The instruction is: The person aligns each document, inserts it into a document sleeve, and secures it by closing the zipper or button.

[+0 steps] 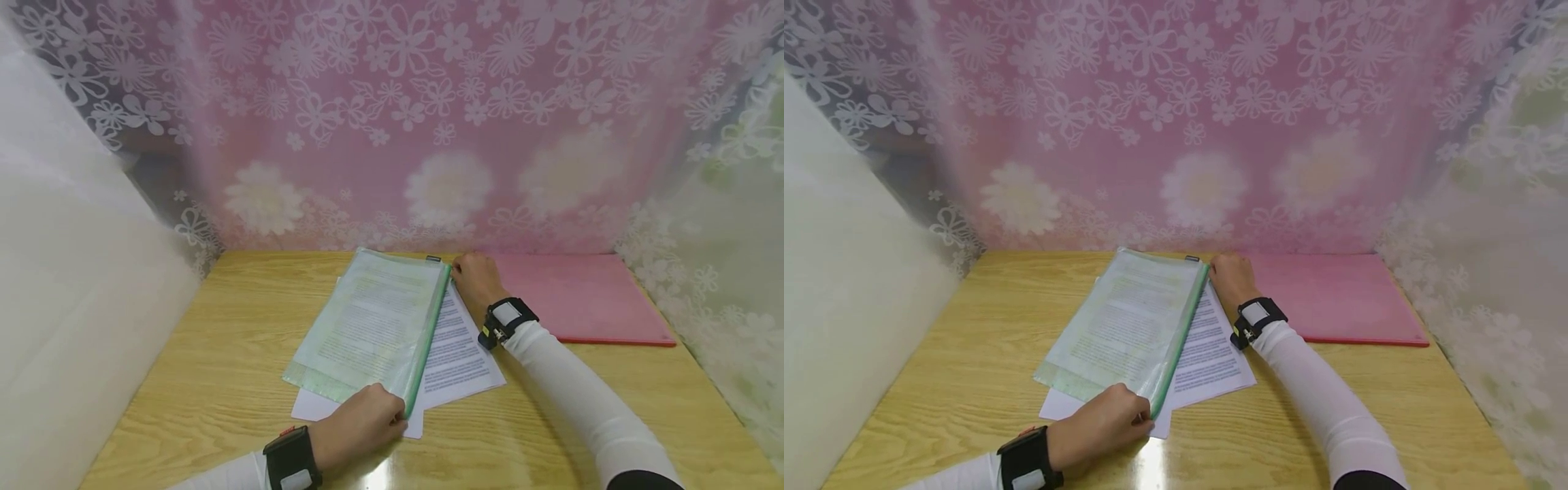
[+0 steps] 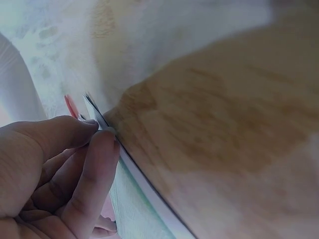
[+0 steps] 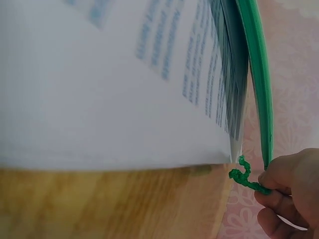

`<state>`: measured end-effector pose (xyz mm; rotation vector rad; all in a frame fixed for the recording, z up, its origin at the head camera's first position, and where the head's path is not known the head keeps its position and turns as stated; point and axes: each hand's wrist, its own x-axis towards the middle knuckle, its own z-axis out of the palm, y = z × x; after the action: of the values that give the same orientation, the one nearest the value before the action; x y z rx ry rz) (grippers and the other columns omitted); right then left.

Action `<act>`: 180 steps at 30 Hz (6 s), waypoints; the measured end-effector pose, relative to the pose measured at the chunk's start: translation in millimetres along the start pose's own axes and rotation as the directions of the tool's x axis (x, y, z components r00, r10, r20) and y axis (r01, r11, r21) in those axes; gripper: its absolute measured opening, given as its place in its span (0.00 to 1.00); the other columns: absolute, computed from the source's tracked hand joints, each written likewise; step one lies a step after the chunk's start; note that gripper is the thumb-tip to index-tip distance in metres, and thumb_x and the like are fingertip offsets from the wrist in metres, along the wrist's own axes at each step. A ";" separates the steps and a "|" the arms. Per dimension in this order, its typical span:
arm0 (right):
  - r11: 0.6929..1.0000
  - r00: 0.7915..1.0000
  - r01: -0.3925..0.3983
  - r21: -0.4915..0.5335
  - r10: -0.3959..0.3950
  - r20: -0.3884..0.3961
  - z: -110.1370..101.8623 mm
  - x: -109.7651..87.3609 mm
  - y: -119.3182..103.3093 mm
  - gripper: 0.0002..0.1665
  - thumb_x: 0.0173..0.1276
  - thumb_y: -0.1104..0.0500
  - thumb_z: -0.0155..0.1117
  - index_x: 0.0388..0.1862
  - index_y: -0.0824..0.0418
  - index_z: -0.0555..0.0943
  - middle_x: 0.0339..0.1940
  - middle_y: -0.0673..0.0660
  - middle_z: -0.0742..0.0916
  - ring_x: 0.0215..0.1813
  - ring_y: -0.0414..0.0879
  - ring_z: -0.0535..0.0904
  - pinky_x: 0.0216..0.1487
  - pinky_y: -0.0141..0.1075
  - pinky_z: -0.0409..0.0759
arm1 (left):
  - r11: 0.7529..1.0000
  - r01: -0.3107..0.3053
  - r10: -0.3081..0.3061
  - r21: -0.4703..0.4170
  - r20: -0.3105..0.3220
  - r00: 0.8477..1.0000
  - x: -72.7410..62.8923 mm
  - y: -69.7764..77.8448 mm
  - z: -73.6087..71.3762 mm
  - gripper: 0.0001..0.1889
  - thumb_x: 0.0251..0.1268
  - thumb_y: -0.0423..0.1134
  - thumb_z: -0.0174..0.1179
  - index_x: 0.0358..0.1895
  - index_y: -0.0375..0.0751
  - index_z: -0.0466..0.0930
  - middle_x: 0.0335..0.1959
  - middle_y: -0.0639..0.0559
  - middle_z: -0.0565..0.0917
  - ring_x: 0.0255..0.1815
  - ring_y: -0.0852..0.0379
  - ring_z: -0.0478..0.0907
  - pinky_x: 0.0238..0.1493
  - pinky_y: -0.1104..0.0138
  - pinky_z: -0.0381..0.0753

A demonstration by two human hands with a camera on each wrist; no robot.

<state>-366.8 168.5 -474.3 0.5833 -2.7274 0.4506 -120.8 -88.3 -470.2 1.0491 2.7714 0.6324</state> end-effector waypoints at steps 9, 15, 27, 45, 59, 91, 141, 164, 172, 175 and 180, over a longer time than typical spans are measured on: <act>1.000 1.000 0.014 -0.017 -0.014 -0.009 5.9 2.6 4.1 0.10 0.71 0.64 0.63 0.29 0.63 0.87 0.28 0.58 0.88 0.26 0.47 0.77 0.32 0.41 0.74 | 1.000 -0.009 0.009 -0.006 0.000 1.000 0.4 0.1 -0.2 0.13 0.65 0.34 0.66 0.20 0.47 0.82 0.15 0.68 0.72 0.16 0.77 0.57 0.19 0.83 0.63; 1.000 1.000 -0.003 -0.016 0.003 0.003 8.9 1.8 3.4 0.11 0.71 0.64 0.64 0.27 0.62 0.85 0.25 0.56 0.86 0.24 0.46 0.74 0.30 0.40 0.70 | 1.000 -0.013 0.013 0.022 0.011 1.000 1.5 2.4 -2.5 0.19 0.64 0.33 0.65 0.16 0.50 0.74 0.13 0.67 0.64 0.15 0.74 0.54 0.18 0.81 0.59; 1.000 1.000 -0.009 -0.018 0.009 0.004 14.9 0.1 7.3 0.11 0.71 0.64 0.64 0.28 0.63 0.87 0.25 0.56 0.85 0.26 0.48 0.77 0.32 0.44 0.74 | 0.997 -0.015 0.013 0.072 0.031 0.999 0.9 6.8 -2.9 0.16 0.66 0.35 0.66 0.19 0.48 0.79 0.15 0.66 0.69 0.16 0.73 0.57 0.18 0.80 0.63; 0.997 0.998 0.068 -0.030 -0.068 -0.009 4.7 -21.1 -3.8 0.08 0.70 0.63 0.67 0.41 0.64 0.91 0.31 0.61 0.89 0.33 0.56 0.83 0.33 0.50 0.79 | 0.995 -0.100 0.100 0.000 0.097 0.990 0.9 -1.7 -4.9 0.03 0.61 0.41 0.73 0.34 0.48 0.93 0.29 0.63 0.88 0.29 0.79 0.73 0.33 0.86 0.72; 0.984 0.986 0.162 0.070 -0.164 0.030 -20.1 -108.2 -50.4 0.17 0.67 0.56 0.71 0.49 0.66 0.88 0.45 0.63 0.91 0.50 0.58 0.87 0.51 0.52 0.85 | 0.990 -0.139 0.139 0.003 0.044 0.989 -4.6 -1.8 -7.2 0.07 0.63 0.40 0.69 0.26 0.48 0.88 0.19 0.68 0.71 0.24 0.73 0.60 0.29 0.83 0.63; 1.000 0.965 0.029 -0.008 -0.026 0.262 -70.8 -213.6 -111.3 0.75 0.53 0.16 0.62 0.87 0.54 0.47 0.86 0.66 0.42 0.84 0.71 0.34 0.74 0.73 0.50 | 0.895 0.416 -0.389 0.164 -0.171 0.905 -66.5 -42.1 -15.2 0.61 0.49 0.88 0.49 0.83 0.54 0.56 0.84 0.35 0.50 0.84 0.28 0.42 0.72 0.26 0.50; 0.706 0.833 -0.511 0.491 0.264 0.487 -23.9 -157.1 -141.0 0.20 0.67 0.54 0.71 0.17 0.62 0.84 0.10 0.50 0.81 0.13 0.39 0.77 0.17 0.29 0.71 | 0.735 0.665 -0.673 -0.129 -0.028 0.739 -16.4 -130.2 -82.3 0.18 0.56 0.30 0.75 0.47 0.24 0.80 0.36 0.41 0.83 0.33 0.50 0.78 0.33 0.60 0.81; 0.682 0.885 -0.439 0.584 0.215 0.413 -16.9 -159.9 -152.3 0.07 0.66 0.67 0.65 0.27 0.66 0.83 0.16 0.52 0.84 0.17 0.41 0.80 0.19 0.30 0.77 | 0.752 0.612 -0.645 -0.244 -0.084 0.759 -44.1 -137.7 -83.0 0.09 0.56 0.30 0.75 0.35 0.27 0.86 0.36 0.41 0.85 0.30 0.53 0.79 0.29 0.64 0.80; 0.764 0.925 -0.305 0.568 0.097 0.366 -18.1 -140.7 -165.9 0.09 0.68 0.67 0.64 0.27 0.63 0.83 0.15 0.49 0.83 0.18 0.39 0.78 0.19 0.28 0.71 | 0.754 0.596 -0.637 -0.278 -0.083 0.767 -62.8 -141.7 -96.3 0.06 0.60 0.27 0.71 0.36 0.25 0.85 0.34 0.40 0.85 0.25 0.55 0.80 0.27 0.64 0.80; 0.782 0.932 -0.269 0.563 0.062 0.358 -18.5 -131.1 -173.0 0.11 0.69 0.67 0.63 0.25 0.62 0.83 0.14 0.49 0.82 0.18 0.38 0.78 0.19 0.29 0.71 | 0.758 0.593 -0.633 -0.272 -0.082 0.770 -70.1 -147.0 -99.7 0.07 0.61 0.27 0.70 0.38 0.23 0.85 0.34 0.39 0.86 0.25 0.55 0.81 0.28 0.64 0.80; 0.783 0.938 -0.227 0.579 0.017 0.345 -12.5 -109.9 -186.7 0.12 0.70 0.65 0.63 0.25 0.61 0.84 0.15 0.50 0.84 0.17 0.39 0.79 0.19 0.28 0.71 | 0.770 0.609 -0.633 -0.192 -0.105 0.767 -82.3 -161.1 -109.3 0.10 0.60 0.29 0.71 0.38 0.22 0.84 0.35 0.36 0.87 0.27 0.53 0.82 0.30 0.62 0.81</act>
<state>-186.7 48.4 -459.0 0.6769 -2.9080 1.4329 -183.5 -288.1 -442.0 0.0004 2.8842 0.8187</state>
